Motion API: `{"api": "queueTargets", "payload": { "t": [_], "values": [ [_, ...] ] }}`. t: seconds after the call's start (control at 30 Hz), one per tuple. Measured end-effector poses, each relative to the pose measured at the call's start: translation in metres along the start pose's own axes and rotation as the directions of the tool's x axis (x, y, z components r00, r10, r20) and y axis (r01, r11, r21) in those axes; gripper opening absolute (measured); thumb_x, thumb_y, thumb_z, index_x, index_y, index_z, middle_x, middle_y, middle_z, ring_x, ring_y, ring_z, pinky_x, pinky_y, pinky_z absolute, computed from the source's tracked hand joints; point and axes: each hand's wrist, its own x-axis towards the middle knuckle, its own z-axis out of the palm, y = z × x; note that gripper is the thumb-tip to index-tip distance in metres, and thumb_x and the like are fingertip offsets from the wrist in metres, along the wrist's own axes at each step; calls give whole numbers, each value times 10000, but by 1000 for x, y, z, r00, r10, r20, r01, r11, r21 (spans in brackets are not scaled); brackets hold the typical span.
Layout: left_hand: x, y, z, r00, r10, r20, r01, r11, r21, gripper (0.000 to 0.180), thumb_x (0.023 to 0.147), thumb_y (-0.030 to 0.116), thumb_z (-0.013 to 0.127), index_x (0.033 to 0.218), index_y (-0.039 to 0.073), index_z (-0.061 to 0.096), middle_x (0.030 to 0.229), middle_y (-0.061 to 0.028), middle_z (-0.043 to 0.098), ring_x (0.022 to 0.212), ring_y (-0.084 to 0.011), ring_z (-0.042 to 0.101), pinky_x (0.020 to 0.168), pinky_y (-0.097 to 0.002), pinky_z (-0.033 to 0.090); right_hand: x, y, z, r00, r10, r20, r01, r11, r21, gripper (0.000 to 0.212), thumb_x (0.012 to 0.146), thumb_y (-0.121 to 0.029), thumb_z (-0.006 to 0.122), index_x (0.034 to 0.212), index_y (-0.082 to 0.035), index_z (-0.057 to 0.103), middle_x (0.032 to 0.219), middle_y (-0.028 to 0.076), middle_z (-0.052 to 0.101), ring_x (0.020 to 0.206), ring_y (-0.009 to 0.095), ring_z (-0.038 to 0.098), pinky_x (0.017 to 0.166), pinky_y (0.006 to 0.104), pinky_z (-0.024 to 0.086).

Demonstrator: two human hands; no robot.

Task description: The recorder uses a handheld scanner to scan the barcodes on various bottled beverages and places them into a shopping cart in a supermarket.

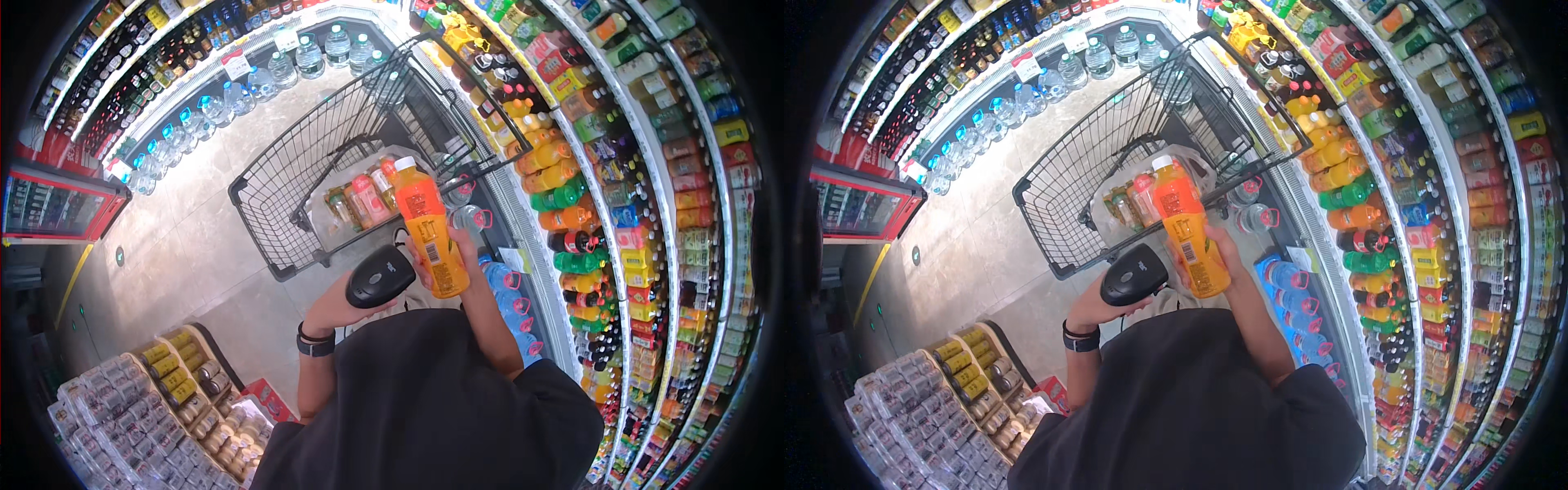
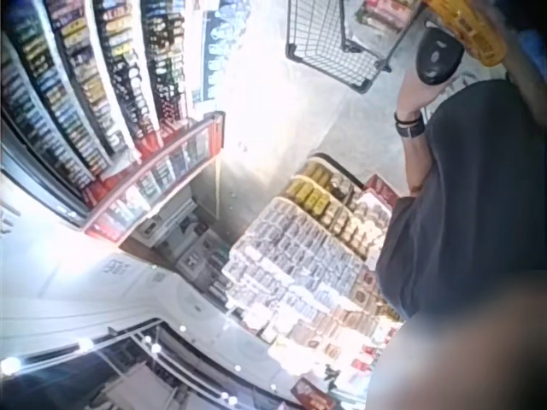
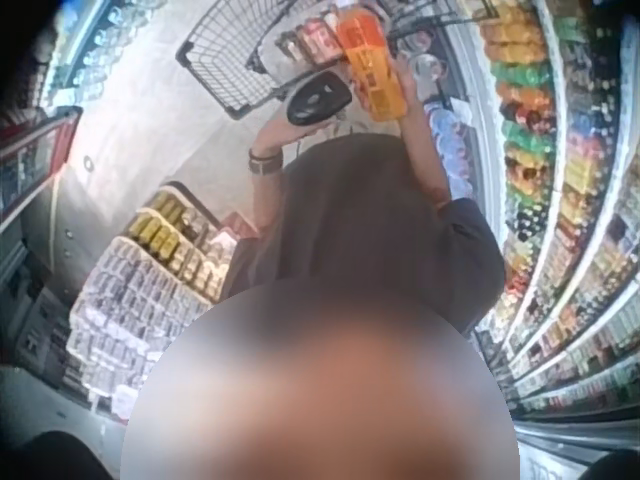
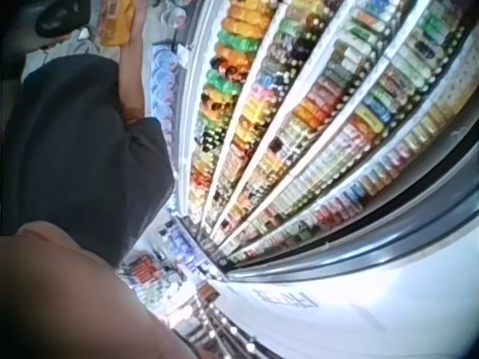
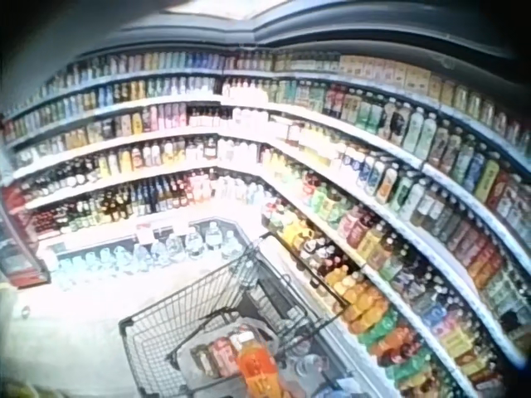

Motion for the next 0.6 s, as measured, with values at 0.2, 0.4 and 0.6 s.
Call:
{"api": "queueTargets", "payload": {
  "t": [0.2, 0.4, 0.6],
  "values": [
    [7, -9, 21, 979, -176, 107, 159, 975, 154, 362, 810, 169, 799, 1106, 36, 639, 936, -42, 705, 817, -121, 613, 761, -302, 500, -35, 8, -5, 959, -91, -267, 47, 985, -166, 655, 903, -534, 541, 1252, 19, 492, 925, 157, 598, 645, 267, 665, 525, 379, 581],
    [45, -7, 43, 942, -197, 272, 133, 962, 237, 448, 780, 191, 839, 1161, 50, 649, 940, -50, 720, 818, -129, 650, 763, -318, 526, -81, -10, -18, 956, -84, -282, 46, 989, -141, 564, 924, -468, 561, 1253, -11, 520, 969, 155, 657, 754, 278, 686, 654, 421, 575],
    [96, -10, 89, 937, -89, 337, 33, 985, 169, 441, 802, 136, 816, 1195, 58, 633, 957, 10, 704, 636, -30, 560, 521, -197, 456, -125, -40, -43, 941, -222, -257, 183, 969, -167, 500, 943, -422, 575, 1267, -44, 522, 1006, 89, 649, 860, 220, 680, 720, 394, 578]
  ]
}}
